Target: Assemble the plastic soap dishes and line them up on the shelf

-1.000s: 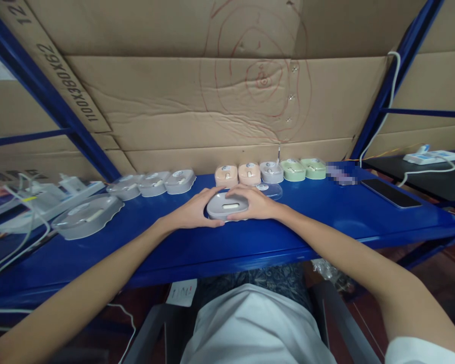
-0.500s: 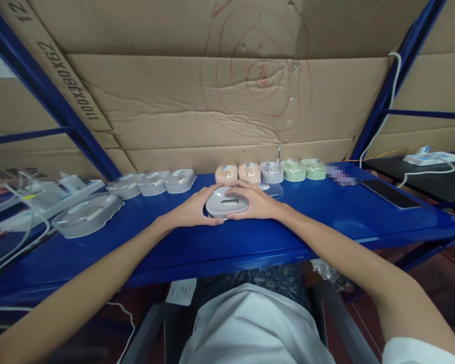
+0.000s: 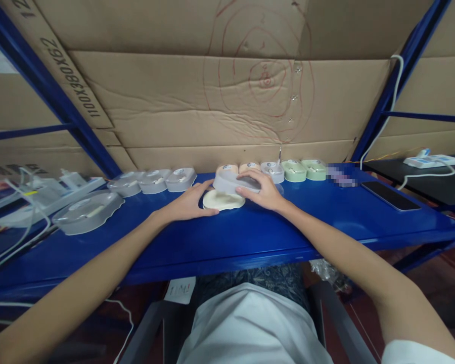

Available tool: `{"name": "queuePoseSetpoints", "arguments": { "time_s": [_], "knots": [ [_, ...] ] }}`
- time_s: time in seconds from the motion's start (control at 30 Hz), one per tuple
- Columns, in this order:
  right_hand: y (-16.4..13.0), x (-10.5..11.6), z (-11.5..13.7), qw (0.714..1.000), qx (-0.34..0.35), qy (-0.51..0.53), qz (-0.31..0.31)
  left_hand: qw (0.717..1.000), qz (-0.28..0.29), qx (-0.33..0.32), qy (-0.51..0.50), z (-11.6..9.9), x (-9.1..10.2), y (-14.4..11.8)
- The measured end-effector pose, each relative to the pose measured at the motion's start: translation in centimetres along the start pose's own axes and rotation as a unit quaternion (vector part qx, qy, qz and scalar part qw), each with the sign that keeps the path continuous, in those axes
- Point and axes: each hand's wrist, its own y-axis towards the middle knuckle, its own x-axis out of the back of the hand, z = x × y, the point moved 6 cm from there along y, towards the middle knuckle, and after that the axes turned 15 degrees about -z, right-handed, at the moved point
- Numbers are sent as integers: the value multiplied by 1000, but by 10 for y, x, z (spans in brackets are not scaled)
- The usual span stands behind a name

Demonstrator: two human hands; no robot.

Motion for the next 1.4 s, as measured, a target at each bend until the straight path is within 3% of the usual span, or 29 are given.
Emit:
{"name": "queuePoseSetpoints", "arguments": {
  "time_s": [0.27, 0.6, 1.13, 1.4],
  "knots": [
    [-18, -19, 37, 985, 112, 2, 128, 999, -5, -34, 3, 8, 3, 2],
    [-39, -40, 48, 961, 148, -47, 230, 999, -3, -44, 5, 10, 0, 2],
    [-39, -42, 51, 953, 163, -59, 248, 999, 34, 5, 31, 27, -1, 0],
    [-36, -40, 50, 961, 143, -31, 236, 999, 32, -1, 32, 23, 1, 0]
  ]
}}
